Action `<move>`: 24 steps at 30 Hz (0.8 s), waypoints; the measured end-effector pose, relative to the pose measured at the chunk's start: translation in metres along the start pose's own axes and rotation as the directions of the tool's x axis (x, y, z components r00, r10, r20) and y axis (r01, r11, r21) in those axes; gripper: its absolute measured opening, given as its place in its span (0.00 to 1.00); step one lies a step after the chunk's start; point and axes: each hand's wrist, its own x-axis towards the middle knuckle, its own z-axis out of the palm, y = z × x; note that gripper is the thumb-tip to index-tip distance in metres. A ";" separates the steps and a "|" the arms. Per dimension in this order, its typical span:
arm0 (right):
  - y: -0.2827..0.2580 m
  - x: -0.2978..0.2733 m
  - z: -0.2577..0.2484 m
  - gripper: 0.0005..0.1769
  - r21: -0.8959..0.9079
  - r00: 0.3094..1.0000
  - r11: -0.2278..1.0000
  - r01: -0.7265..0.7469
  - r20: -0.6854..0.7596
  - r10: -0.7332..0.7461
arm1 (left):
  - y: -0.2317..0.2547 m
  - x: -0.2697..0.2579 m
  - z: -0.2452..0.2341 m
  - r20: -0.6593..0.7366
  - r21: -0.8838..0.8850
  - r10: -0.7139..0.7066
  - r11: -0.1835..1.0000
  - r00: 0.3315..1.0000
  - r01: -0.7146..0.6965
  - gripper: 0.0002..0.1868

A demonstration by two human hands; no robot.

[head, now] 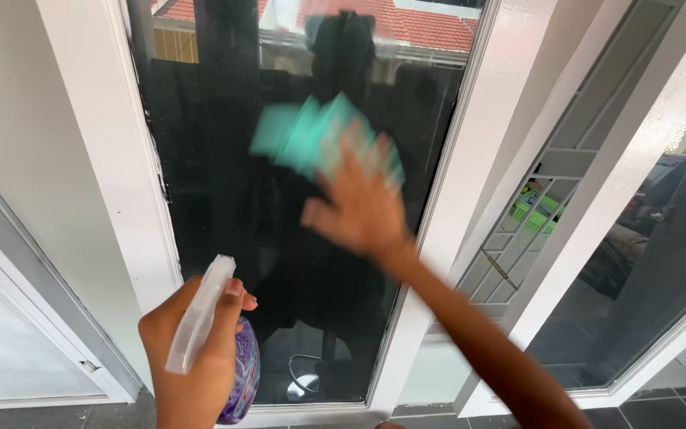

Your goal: Cleaning a glass window pane using a spray bottle and a cloth.

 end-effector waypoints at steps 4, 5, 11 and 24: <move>0.027 0.043 -0.044 0.52 -0.107 0.949 0.982 -0.153 -0.293 0.116 | 0.002 0.000 -0.002 0.009 0.035 0.021 0.999 1.000 -0.021 0.16; 0.019 0.032 -0.037 0.52 -0.110 0.949 0.982 -0.153 -0.293 0.115 | 0.000 -0.002 -0.001 0.010 0.033 0.022 0.999 1.000 -0.022 0.16; -0.057 -0.133 0.124 0.47 0.135 0.972 0.976 0.170 0.139 -0.189 | -0.016 -0.009 -0.002 0.020 -0.098 -0.029 0.995 0.999 0.031 0.15; -0.009 0.056 -0.018 0.47 -0.109 0.967 0.993 -0.035 -0.253 0.007 | -0.016 -0.011 -0.023 -0.016 -0.038 0.041 0.998 0.999 -0.041 0.14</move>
